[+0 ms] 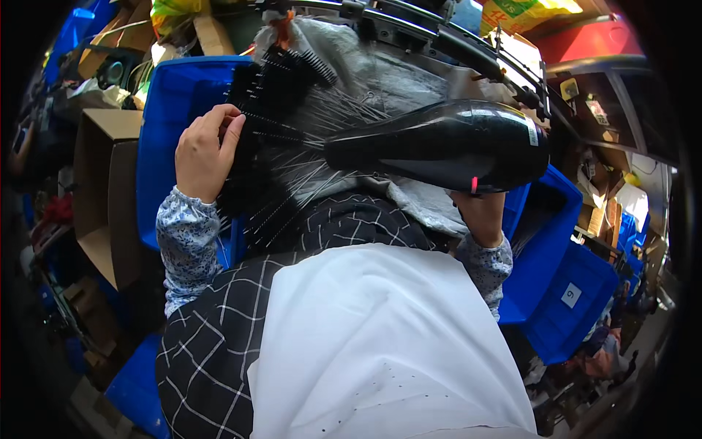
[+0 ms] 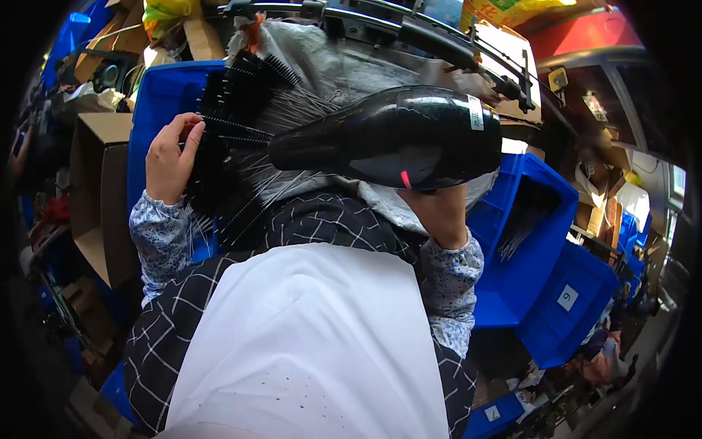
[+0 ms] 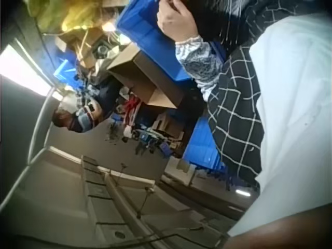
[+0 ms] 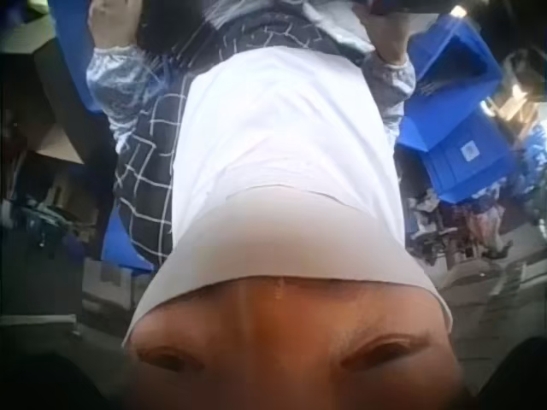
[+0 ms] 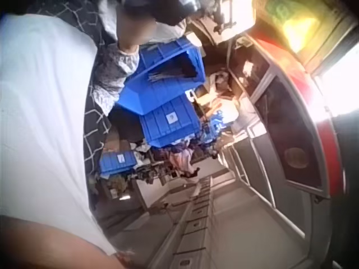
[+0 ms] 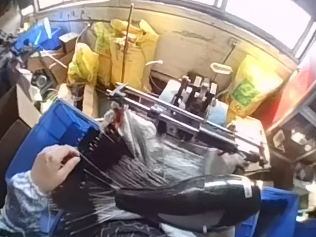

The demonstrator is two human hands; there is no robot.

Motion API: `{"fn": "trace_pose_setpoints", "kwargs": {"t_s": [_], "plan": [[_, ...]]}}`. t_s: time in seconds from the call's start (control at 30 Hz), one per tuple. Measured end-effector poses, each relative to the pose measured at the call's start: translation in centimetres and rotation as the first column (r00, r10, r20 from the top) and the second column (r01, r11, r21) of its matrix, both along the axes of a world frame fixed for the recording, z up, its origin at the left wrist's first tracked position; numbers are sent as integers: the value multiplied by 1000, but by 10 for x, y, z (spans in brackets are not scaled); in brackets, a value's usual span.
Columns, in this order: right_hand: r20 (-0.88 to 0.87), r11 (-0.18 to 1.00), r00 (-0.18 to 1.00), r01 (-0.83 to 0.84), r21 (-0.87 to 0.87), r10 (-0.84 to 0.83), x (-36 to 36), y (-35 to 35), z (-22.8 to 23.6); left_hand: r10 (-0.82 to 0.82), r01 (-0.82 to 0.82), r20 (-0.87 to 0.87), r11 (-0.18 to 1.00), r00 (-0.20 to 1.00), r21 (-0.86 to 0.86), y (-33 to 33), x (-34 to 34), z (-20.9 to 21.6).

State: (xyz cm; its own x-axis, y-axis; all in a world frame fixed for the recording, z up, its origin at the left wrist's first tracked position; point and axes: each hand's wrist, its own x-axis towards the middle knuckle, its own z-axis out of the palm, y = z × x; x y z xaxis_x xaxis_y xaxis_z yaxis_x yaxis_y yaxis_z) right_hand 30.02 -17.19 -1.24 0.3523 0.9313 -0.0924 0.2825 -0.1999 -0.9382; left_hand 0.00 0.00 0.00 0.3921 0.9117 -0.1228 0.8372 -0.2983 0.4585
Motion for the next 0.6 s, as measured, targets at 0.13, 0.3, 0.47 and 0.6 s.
{"fn": "trace_pose_setpoints", "kwargs": {"t_s": [0.13, 0.3, 0.47, 0.6], "plan": [[143, 961, 959, 219, 168, -243, 32, -14, -23, -394, 419, -151, 882, 907, 217, 31, 55, 4], [-52, 754, 785, 609, 248, -617, 104, -55, -26, -662, 739, -331, 626, 672, 248, 55, 110, -60], [-168, 211, 290, 903, 375, -942, 209, -75, -44, -605, 709, -593, 701, 531, -81, 56, 140, -72], [-213, 104, 155, 967, 233, -965, 290, -65, -105, -552, 721, -604, 691, 575, 55, 40, 119, -62]]}}
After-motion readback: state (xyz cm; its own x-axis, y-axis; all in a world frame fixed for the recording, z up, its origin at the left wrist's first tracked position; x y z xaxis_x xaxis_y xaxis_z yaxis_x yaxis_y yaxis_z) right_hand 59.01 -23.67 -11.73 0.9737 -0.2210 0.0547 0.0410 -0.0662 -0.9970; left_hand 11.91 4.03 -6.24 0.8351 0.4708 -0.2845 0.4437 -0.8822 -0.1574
